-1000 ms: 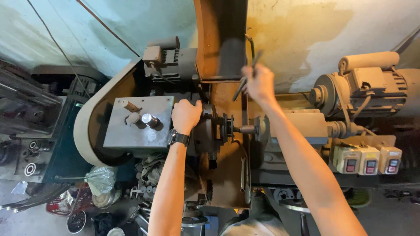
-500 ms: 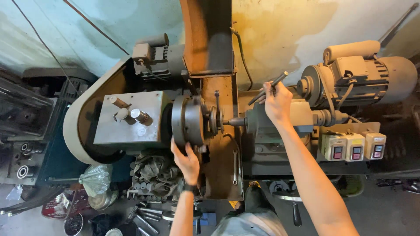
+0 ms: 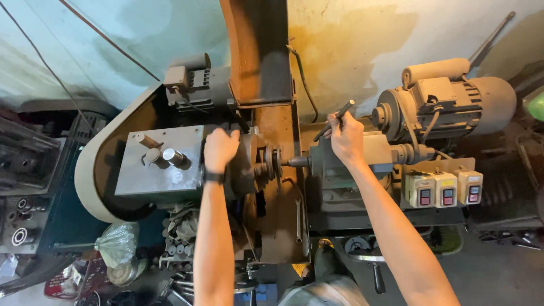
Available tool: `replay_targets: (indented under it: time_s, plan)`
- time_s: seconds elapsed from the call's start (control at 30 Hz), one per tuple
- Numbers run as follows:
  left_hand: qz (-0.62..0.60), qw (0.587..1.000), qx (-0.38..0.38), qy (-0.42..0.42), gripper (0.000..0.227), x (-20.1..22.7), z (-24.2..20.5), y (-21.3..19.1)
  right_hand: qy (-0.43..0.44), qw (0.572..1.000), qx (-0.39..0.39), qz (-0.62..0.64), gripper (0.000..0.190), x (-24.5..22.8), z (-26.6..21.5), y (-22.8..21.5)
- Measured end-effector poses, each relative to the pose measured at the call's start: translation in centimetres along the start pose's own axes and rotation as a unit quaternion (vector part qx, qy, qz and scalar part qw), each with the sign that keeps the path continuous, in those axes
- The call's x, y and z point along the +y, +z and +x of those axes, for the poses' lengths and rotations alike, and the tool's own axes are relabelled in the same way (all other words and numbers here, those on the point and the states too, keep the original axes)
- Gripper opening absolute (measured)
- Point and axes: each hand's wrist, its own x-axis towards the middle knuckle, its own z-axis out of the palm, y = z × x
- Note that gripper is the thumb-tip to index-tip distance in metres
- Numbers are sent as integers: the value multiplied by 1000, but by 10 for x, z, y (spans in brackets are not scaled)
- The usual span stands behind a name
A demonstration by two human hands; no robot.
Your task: The person works at a lathe in a workshop, holding a cylindrical metal rod and fitting it into the lathe chuck. They turn the chuck, adjust the rod and machine controls, and hold the rod up with both hands to check it before returning to the machine.
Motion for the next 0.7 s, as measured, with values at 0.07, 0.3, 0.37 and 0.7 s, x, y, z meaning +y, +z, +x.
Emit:
replay_targets:
  time_s: [0.07,0.3,0.37,0.7]
  plan:
    - [-103,990,91,34,47,-16,-37,20,5,1000,-2,0,20,2,1,1]
    - [-307,867,349,181,52,-99,-122,152,-13,1000,1,10,20,7,1,-1]
    - [-347,890,272,117,50,-138,-158,177,-29,995,33,89,21,10,-8,-13]
    - [-96,917,117,-368,98,-356,-268,230,46,957,-76,277,25,-61,-202,22]
